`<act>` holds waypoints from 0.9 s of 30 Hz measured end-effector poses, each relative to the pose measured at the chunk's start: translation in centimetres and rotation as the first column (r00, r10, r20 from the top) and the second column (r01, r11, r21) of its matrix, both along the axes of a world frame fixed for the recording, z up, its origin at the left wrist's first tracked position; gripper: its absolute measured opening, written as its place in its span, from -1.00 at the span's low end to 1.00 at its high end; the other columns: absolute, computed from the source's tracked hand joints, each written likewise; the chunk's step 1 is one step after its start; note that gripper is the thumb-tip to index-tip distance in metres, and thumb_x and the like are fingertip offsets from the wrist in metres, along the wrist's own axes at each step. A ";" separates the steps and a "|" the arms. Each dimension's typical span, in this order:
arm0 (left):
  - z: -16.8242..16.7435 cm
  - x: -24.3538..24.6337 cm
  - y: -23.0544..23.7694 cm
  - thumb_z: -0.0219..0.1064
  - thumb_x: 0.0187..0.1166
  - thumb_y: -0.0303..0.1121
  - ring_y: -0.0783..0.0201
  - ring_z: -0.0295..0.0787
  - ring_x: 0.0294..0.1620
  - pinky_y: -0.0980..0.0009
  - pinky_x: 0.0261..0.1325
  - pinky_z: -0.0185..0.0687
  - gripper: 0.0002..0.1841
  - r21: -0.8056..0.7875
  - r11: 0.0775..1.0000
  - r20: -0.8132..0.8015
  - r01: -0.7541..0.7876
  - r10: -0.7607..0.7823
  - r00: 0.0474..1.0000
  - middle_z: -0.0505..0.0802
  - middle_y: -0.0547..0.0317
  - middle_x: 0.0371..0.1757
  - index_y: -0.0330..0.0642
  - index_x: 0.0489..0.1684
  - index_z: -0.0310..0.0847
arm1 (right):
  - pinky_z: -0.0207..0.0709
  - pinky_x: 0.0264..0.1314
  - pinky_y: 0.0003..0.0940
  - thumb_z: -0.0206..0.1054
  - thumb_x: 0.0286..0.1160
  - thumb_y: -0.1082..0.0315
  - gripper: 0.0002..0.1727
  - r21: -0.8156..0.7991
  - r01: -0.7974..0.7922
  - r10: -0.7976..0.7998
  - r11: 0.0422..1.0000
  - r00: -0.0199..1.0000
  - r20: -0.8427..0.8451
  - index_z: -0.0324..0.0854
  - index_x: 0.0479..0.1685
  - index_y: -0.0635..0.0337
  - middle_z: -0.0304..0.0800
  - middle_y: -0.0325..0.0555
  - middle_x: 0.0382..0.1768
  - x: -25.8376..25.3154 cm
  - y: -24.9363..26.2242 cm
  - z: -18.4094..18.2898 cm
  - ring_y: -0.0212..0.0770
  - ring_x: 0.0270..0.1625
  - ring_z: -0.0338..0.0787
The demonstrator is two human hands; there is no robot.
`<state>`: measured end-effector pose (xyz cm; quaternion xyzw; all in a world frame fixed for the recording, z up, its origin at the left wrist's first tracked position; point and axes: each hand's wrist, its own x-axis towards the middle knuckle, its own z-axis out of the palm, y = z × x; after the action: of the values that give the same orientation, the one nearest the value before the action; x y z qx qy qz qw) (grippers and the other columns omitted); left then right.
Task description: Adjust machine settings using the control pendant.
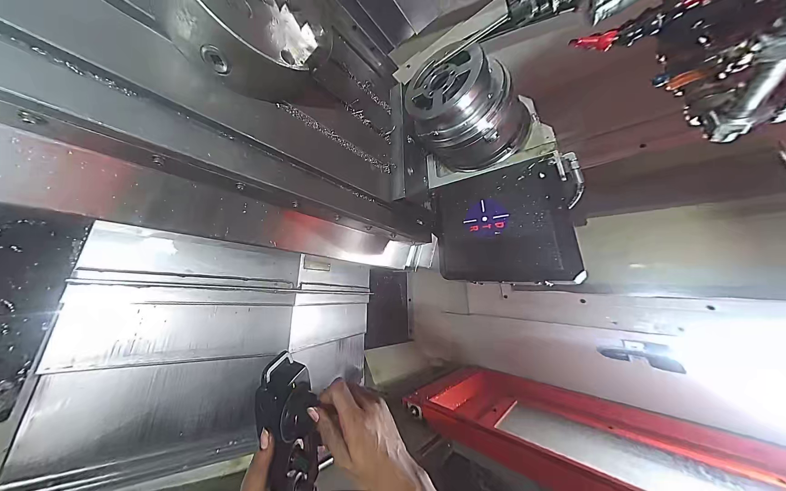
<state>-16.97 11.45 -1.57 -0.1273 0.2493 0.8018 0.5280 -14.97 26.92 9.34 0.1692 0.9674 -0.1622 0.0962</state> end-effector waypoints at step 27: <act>-1.2 0.8 0.2 0.01 0.54 0.48 0.56 0.82 0.06 0.40 0.26 0.75 -0.30 -0.051 0.997 -0.074 0.051 -0.054 0.996 0.89 0.58 -0.02 0.09 0.29 0.46 | 0.69 -0.15 0.14 0.25 0.62 -0.22 -0.38 -0.177 0.188 -0.118 0.966 0.931 0.345 0.79 -0.20 0.26 0.84 0.02 -0.33 0.6 -0.3 0.6 0.01 -0.22 0.87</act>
<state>-16.20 11.65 -2.81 -0.1034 0.2918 0.7855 0.5359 -14.36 26.58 9.91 0.2584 0.8989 -0.2384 0.2615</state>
